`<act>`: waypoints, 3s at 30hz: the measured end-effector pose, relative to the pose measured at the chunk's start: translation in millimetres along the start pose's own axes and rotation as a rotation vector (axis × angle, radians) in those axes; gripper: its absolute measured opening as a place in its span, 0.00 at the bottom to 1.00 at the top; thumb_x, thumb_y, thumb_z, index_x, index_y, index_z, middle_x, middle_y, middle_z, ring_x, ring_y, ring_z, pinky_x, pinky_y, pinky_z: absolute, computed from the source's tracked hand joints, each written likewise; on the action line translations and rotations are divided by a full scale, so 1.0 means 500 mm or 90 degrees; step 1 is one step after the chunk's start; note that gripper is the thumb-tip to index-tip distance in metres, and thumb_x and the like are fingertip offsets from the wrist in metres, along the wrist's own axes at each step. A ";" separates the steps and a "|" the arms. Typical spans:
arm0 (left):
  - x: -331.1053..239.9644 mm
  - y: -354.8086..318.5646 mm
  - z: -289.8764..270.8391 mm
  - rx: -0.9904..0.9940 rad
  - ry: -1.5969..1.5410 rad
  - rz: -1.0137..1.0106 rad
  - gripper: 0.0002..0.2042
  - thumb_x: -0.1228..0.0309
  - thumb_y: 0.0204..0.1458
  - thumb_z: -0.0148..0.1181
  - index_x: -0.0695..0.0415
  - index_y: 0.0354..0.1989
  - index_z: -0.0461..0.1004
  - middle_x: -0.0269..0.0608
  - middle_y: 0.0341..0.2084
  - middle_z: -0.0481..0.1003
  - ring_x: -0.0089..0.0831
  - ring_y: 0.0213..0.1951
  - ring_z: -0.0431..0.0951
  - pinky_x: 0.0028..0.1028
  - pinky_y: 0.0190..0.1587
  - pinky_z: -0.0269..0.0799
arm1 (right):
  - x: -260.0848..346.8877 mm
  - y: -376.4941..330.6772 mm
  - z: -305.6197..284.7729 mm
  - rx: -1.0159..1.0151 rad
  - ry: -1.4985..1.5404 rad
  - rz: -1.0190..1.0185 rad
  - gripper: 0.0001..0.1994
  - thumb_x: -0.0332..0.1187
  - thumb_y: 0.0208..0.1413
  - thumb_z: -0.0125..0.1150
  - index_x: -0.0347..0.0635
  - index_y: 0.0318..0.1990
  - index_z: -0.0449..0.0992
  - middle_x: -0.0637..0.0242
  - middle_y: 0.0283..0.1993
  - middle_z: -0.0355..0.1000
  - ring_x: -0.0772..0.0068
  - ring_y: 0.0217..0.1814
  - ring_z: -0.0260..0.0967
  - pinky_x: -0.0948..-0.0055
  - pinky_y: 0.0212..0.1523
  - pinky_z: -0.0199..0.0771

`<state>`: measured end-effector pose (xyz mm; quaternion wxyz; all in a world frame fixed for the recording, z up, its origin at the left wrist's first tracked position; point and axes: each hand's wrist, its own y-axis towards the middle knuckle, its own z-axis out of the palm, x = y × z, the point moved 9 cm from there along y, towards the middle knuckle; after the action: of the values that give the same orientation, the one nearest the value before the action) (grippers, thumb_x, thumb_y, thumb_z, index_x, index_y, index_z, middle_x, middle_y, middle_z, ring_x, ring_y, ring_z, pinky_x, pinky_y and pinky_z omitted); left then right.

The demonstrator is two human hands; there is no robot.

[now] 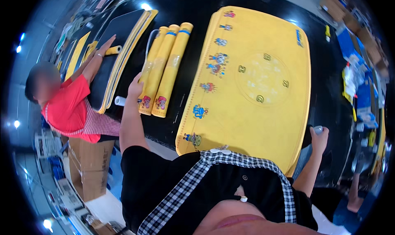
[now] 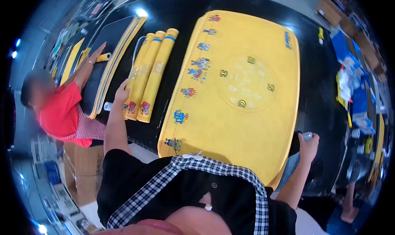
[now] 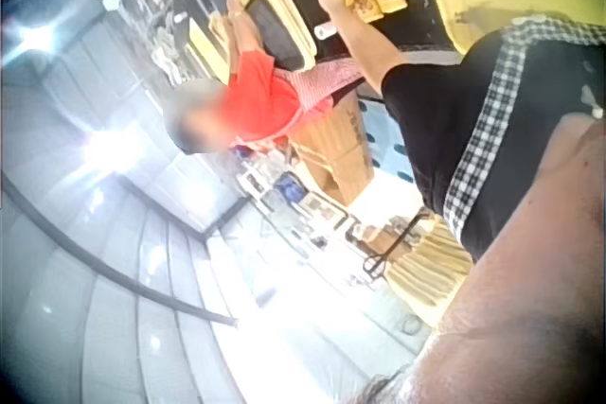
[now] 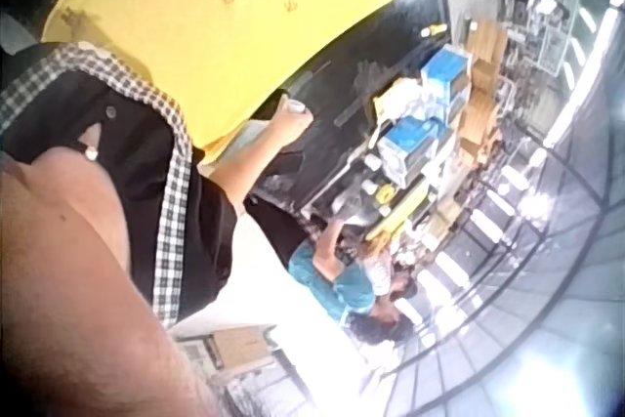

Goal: The person repeatedly rolls up yellow play mats with cartoon designs and secures them with clear tape. They handle the mats by folding and rolling them tightly, then wrapping tape around the center to keep them bundled.

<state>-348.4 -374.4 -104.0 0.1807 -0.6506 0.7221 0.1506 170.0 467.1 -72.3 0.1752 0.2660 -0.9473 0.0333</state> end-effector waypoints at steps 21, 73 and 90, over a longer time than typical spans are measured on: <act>-0.510 -0.540 0.098 -0.092 0.026 0.276 0.25 0.70 0.49 0.70 0.61 0.56 0.71 0.52 0.52 0.75 0.48 0.57 0.72 0.41 0.61 0.67 | 0.116 -0.327 -0.034 -0.007 0.081 -0.078 0.27 0.42 0.53 0.70 0.32 0.53 0.72 0.46 0.57 0.70 0.45 0.61 0.66 0.54 0.61 0.66; -0.706 -0.623 0.214 0.270 -0.700 -0.005 0.21 0.65 0.63 0.64 0.68 0.56 0.71 0.44 0.49 0.77 0.31 0.49 0.78 0.28 0.54 0.75 | 0.812 0.291 -0.229 -0.067 0.171 -0.593 0.42 0.64 0.59 0.56 0.61 0.77 0.53 0.49 0.81 0.43 0.45 0.83 0.35 0.42 0.77 0.43; -0.524 -0.367 0.252 0.203 -0.472 -0.036 0.18 0.64 0.62 0.60 0.66 0.52 0.71 0.49 0.44 0.79 0.38 0.46 0.80 0.34 0.51 0.73 | 0.197 -0.027 0.053 -0.057 -0.027 -0.133 0.34 0.53 0.57 0.65 0.40 0.64 0.69 0.48 0.55 0.74 0.43 0.61 0.69 0.54 0.60 0.70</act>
<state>-134.9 -105.3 -93.2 0.5316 -0.5355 0.6040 0.2565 90.1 403.0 -63.3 0.1695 0.3557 -0.9185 -0.0327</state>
